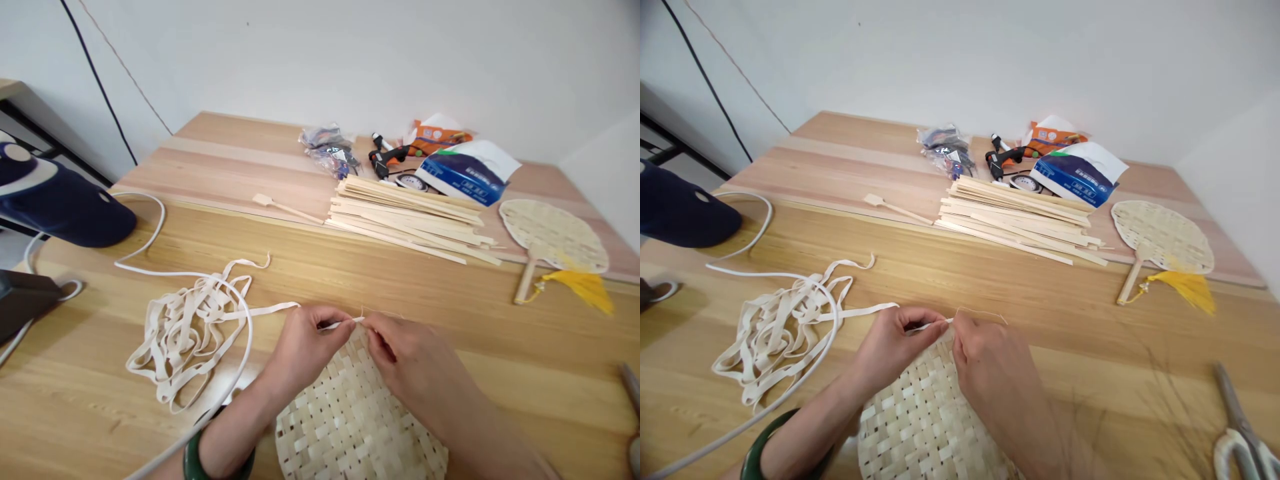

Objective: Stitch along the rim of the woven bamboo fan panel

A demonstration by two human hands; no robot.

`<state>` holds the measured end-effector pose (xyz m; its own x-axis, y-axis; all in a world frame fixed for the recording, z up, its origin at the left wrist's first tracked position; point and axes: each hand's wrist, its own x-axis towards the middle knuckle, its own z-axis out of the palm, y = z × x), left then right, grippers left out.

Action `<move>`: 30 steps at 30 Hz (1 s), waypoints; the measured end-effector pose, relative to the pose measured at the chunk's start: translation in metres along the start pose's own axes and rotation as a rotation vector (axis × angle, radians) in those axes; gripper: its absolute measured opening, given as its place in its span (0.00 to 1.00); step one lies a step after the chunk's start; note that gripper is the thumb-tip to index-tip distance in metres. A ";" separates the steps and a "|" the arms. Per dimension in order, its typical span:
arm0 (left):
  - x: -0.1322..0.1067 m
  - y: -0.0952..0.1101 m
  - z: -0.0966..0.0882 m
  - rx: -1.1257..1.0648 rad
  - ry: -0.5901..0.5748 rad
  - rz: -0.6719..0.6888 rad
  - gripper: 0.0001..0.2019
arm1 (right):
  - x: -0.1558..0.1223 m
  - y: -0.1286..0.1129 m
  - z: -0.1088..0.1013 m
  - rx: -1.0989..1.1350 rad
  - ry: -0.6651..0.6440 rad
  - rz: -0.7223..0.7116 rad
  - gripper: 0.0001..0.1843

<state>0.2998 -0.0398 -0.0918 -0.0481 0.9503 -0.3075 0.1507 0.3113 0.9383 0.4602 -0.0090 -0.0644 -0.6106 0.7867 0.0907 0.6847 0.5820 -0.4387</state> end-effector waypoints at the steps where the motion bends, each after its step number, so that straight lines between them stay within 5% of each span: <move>1: 0.000 0.000 0.000 -0.003 -0.002 -0.003 0.09 | 0.000 0.000 0.001 -0.028 -0.005 0.005 0.12; 11: 0.002 0.006 -0.005 -0.047 0.015 -0.043 0.09 | 0.010 0.006 -0.009 0.072 -0.105 0.174 0.10; 16: 0.003 0.010 -0.014 -0.062 0.054 -0.085 0.10 | 0.026 0.045 -0.020 0.328 0.229 0.441 0.15; 18: 0.004 0.011 -0.017 -0.073 0.067 -0.095 0.09 | 0.032 0.062 -0.012 0.581 0.231 0.490 0.17; 23: 0.004 0.013 -0.019 -0.081 0.063 -0.101 0.09 | 0.033 0.075 0.005 1.032 -0.080 0.536 0.20; 27: 0.005 0.013 -0.020 -0.072 0.063 -0.094 0.10 | 0.030 0.068 -0.002 1.014 -0.392 0.490 0.21; 30: 0.003 0.014 -0.021 -0.054 0.050 -0.085 0.10 | 0.031 0.068 -0.006 0.905 -0.505 0.420 0.17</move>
<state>0.2810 -0.0323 -0.0768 -0.1081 0.9191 -0.3790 0.0911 0.3888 0.9168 0.4903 0.0558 -0.0858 -0.6316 0.5917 -0.5010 0.4581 -0.2366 -0.8569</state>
